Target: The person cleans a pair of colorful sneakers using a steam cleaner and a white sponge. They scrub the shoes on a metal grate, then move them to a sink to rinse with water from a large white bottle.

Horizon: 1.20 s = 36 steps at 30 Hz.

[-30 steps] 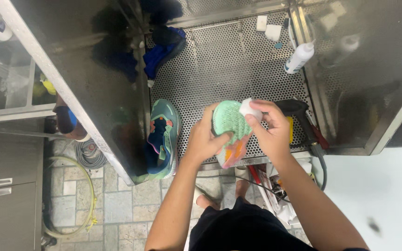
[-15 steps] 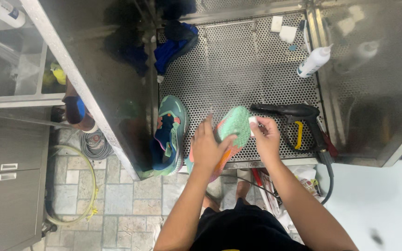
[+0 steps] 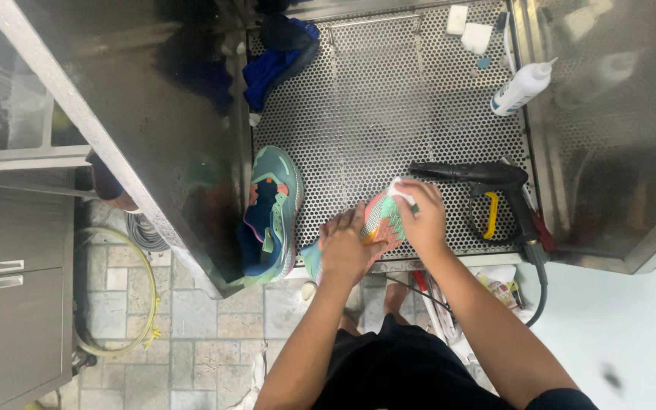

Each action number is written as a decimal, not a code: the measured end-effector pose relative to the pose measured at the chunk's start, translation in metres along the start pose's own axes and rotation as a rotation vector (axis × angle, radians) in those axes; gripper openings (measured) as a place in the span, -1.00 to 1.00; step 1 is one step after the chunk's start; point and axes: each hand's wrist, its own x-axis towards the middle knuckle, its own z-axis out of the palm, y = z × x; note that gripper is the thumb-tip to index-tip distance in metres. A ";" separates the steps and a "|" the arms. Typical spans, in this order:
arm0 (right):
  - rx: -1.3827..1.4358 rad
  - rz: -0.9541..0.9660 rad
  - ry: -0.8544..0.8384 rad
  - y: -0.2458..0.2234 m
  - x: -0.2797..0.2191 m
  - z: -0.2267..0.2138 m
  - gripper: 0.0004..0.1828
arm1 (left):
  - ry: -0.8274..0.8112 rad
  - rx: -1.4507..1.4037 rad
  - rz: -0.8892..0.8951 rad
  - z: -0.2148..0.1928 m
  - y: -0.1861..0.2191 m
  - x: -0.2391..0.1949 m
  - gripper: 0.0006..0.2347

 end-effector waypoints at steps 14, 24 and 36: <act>0.023 0.147 -0.061 0.006 0.010 -0.005 -0.86 | -0.009 0.024 -0.007 -0.004 0.003 0.001 -0.10; -0.094 -0.004 -0.049 0.029 0.026 -0.008 -0.87 | -0.034 0.038 -0.020 0.001 0.002 0.002 -0.09; 0.021 0.100 -0.164 -0.018 -0.052 -0.012 -0.80 | -0.229 -0.093 -0.111 -0.005 -0.010 0.028 -0.05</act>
